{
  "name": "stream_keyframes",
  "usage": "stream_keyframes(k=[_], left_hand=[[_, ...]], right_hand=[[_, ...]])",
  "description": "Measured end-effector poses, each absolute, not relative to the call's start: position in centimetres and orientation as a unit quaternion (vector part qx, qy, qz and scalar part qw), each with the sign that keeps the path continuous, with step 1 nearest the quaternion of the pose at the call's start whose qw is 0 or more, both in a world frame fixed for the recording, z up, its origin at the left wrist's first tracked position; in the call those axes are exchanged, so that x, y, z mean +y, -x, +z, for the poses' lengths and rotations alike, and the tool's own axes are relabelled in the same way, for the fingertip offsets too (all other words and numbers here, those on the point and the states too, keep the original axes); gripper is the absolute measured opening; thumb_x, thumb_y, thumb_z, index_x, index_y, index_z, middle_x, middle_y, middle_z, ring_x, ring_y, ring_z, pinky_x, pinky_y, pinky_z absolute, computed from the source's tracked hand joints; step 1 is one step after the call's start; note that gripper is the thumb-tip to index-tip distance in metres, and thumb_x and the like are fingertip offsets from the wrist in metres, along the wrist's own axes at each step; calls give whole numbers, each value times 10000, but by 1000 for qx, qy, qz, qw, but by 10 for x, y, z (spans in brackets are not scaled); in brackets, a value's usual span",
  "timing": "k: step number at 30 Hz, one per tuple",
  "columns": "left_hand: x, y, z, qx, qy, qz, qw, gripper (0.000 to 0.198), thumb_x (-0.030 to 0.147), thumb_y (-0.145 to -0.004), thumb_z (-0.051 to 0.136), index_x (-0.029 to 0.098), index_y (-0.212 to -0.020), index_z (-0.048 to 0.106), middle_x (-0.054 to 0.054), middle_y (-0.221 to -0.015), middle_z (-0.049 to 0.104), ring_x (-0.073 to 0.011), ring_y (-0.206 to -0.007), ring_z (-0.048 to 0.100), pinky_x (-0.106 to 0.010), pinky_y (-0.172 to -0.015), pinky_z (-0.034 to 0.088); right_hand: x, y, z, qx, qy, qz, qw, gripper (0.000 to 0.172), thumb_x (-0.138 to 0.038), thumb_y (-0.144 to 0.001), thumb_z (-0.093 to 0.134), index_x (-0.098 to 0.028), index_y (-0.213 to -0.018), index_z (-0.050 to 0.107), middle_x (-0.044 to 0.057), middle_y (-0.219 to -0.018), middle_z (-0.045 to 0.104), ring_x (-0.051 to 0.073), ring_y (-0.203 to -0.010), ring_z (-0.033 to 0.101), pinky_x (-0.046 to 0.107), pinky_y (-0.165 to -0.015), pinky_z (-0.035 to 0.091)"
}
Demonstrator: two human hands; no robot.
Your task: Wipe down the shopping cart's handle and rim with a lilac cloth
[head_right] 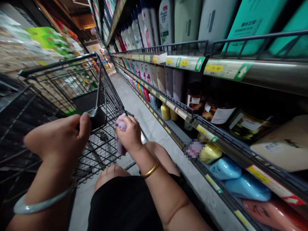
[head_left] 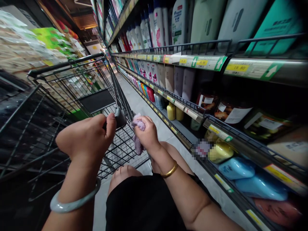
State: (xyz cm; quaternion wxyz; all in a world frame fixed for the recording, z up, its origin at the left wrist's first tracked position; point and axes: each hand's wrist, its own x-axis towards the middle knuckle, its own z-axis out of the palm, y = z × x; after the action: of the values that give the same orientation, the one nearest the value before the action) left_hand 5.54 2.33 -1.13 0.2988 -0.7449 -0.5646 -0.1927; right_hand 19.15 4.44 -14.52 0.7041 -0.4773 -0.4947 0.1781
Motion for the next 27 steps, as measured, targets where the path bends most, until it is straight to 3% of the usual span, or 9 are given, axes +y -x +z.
stream_keyframes(k=[4,9,17,24,27], left_hand=[[28,-53,-12,-559,746,-207,297,539,556,-1037,276,219,-621,339,6,-566,273,-162,-517,183,-347,-606,73],[25,-52,-11,-547,759,-213,282,486,512,-1023,332,241,-620,338,-12,-572,322,-194,-541,232,-349,-631,57],[28,-51,-11,-554,750,-206,299,520,538,-1031,286,248,-615,402,-22,-575,369,-200,-544,243,-346,-627,69],[34,-51,-12,-548,752,-205,305,535,540,-1035,289,233,-644,485,-17,-580,390,-181,-544,205,-342,-633,68],[38,-49,-13,-550,746,-212,310,561,553,-1032,291,223,-660,550,-22,-575,408,-181,-549,260,-340,-643,67]], right_hand=[[35,-189,-132,-539,448,136,700,182,-139,-814,623,-234,-956,687,32,-1017,689,184,-1036,657,295,-1008,518],[55,-190,-167,-519,585,222,582,221,-155,-812,646,-228,-1012,706,67,-1070,699,213,-1017,659,335,-970,533],[36,-187,-135,-516,430,151,725,186,-144,-819,620,-243,-961,689,13,-1026,707,179,-1039,663,301,-1008,517],[55,-191,-175,-511,616,234,551,193,-177,-833,649,-218,-1012,710,77,-1045,708,213,-958,667,335,-929,536],[51,-188,-167,-497,575,238,605,179,-174,-834,638,-230,-990,707,49,-1049,719,195,-997,672,308,-953,527]])
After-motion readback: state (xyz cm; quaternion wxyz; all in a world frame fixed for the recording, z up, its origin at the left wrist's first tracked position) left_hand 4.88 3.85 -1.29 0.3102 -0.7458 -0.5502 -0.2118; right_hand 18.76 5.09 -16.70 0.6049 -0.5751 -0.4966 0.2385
